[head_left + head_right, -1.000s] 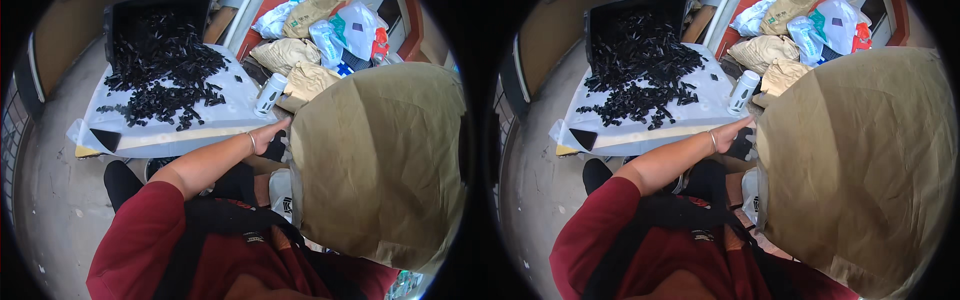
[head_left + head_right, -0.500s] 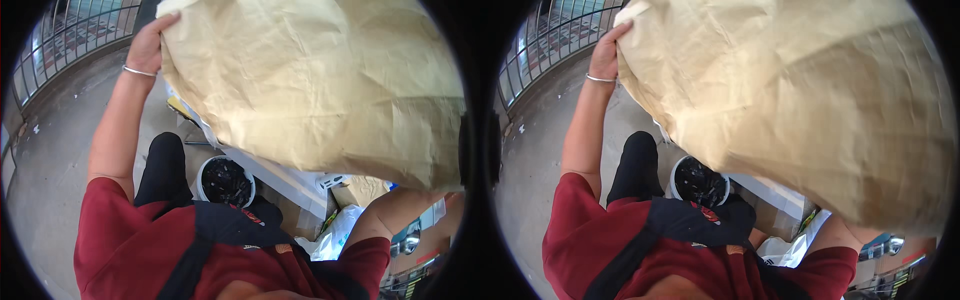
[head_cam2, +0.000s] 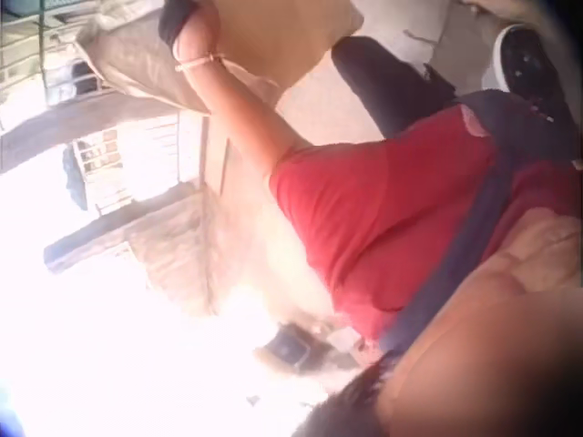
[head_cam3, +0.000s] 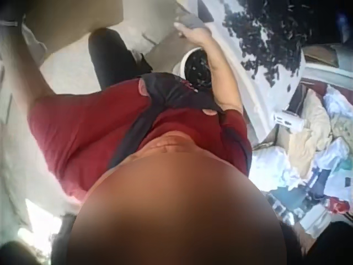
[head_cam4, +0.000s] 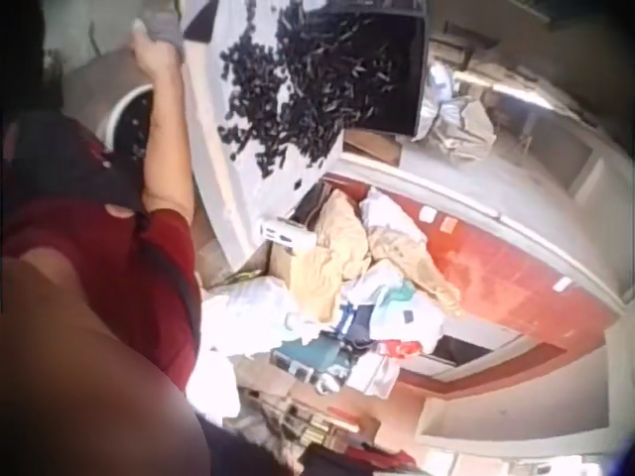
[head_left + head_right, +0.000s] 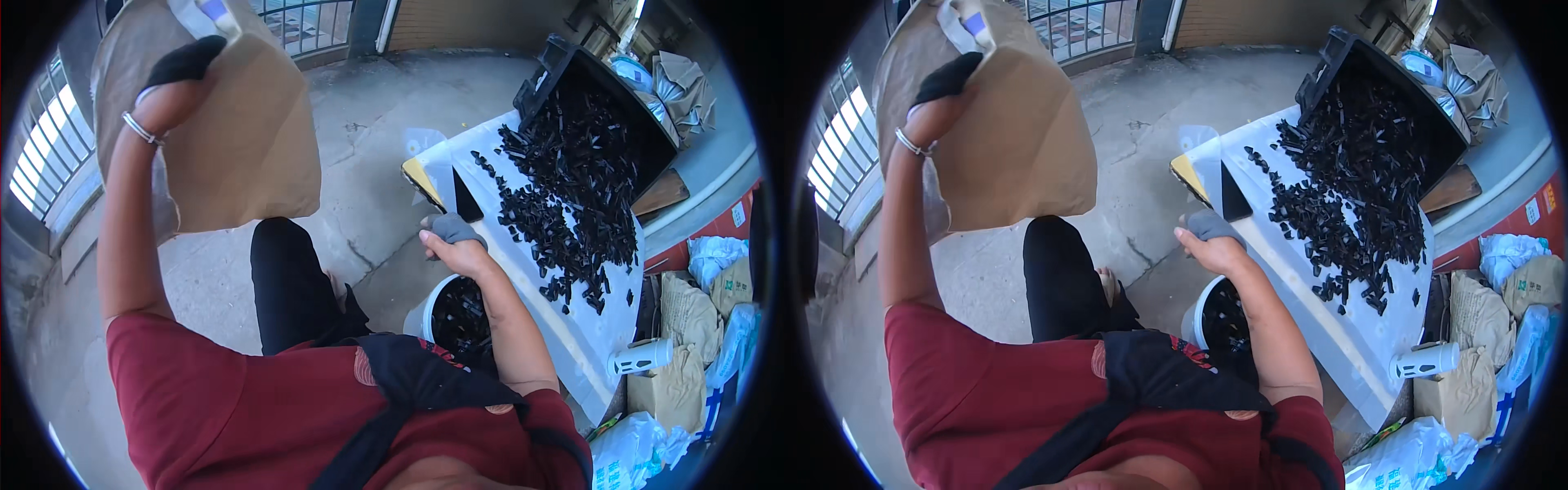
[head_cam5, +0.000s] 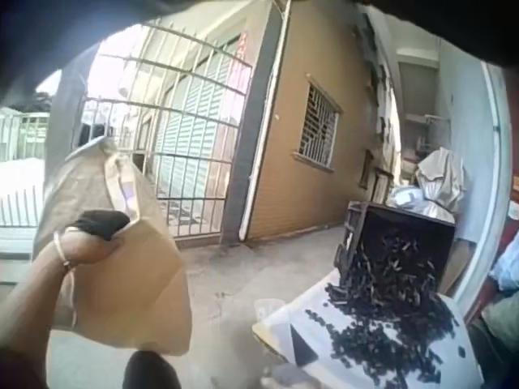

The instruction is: Sorting small black parts on a table and then placing them into a bag within a bucket.

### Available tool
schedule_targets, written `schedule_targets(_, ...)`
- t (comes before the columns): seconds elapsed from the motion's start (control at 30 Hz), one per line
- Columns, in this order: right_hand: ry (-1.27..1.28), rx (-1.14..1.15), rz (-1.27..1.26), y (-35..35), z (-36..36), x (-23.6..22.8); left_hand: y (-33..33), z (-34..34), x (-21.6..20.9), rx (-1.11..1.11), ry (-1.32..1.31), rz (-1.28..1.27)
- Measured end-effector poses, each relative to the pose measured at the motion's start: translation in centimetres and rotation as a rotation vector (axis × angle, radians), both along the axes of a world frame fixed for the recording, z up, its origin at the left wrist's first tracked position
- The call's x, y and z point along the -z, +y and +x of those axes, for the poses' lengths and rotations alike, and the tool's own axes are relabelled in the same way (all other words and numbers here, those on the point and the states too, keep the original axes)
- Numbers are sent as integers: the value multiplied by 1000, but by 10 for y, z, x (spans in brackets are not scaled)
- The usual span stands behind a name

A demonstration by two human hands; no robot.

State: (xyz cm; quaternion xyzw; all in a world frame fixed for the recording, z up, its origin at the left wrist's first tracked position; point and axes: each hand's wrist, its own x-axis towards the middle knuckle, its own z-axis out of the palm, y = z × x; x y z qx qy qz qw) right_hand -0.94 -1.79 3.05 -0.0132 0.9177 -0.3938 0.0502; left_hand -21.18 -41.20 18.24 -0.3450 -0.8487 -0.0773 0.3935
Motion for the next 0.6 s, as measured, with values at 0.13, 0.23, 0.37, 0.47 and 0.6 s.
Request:
schedule_targets(0.13, 29, 194, -337, -11, -24, 10, 148, 12, 161, 219, -534, -115)
schedule_targets(0.23, 236, 164, -94, -17, -54, 34, 199, 54, 226, 523, -553, -97)
schedule_targets(0.37, -21, 423, -202, -33, -92, 101, 199, 83, 259, 609, -698, -237)
schedule_targets(0.47, -27, 479, -96, -15, -96, 158, 187, 83, 223, 722, -617, -274)
schedule_targets(0.6, 9, 463, -58, 3, -67, 185, 180, 56, 160, 391, -298, -92)
